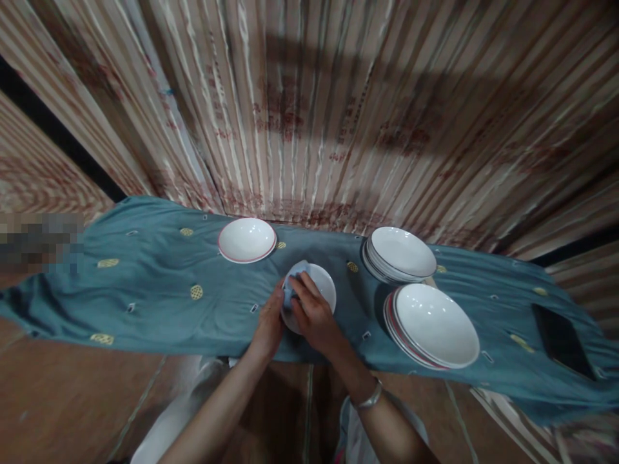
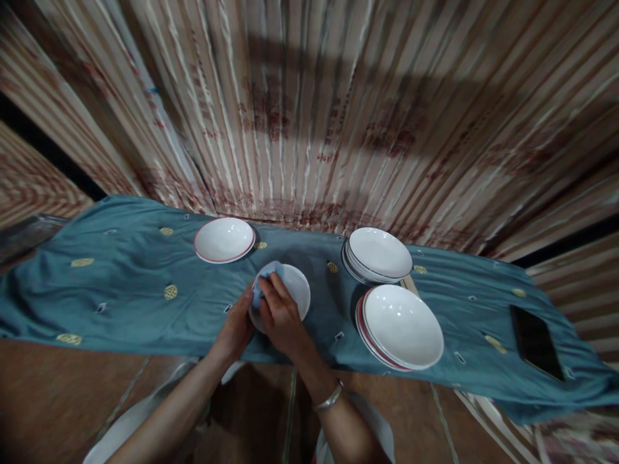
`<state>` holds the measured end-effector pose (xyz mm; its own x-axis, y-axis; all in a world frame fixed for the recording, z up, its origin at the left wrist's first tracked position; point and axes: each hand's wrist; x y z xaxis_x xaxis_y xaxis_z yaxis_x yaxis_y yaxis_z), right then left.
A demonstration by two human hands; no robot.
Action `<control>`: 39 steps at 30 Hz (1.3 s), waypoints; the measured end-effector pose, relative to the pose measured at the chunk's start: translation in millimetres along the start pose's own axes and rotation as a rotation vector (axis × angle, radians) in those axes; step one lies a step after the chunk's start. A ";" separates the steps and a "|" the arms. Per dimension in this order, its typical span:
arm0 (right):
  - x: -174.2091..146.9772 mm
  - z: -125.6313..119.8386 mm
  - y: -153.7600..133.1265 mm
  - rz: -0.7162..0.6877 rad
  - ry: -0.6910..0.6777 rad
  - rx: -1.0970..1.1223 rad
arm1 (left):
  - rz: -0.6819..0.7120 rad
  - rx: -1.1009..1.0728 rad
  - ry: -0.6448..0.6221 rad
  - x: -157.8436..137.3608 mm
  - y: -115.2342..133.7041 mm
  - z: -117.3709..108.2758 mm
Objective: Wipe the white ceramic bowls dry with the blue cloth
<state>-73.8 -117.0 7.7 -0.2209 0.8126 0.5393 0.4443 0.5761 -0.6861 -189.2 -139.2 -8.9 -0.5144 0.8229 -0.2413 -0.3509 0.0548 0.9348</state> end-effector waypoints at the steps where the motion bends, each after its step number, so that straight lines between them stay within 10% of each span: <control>1: 0.8 0.1 1.4 -0.009 0.006 -0.041 | -0.021 -0.043 -0.021 -1.2 1.4 0.4; 17: 8.7 -17.6 22.4 -0.023 -0.159 -0.589 | -0.299 -0.105 -0.017 -8.5 23.3 -0.8; 28: 13.1 -34.2 17.8 0.024 -0.451 -0.143 | -0.268 -0.102 -0.020 -7.1 17.1 -3.5; 39: 13.4 -14.6 14.3 0.097 -0.245 0.193 | -0.266 -0.104 -0.017 -6.8 19.2 -2.2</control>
<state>-57.8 -99.1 12.2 -0.3979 0.8483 0.3493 0.3063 0.4818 -0.8210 -194.2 -145.0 10.1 -0.3809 0.7965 -0.4695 -0.5503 0.2127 0.8074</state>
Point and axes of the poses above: each hand's wrist, its own x-axis towards the middle knuckle, its own z-axis out of the palm, y = z × x, and after that the axes turned 14 degrees about y, right-handed
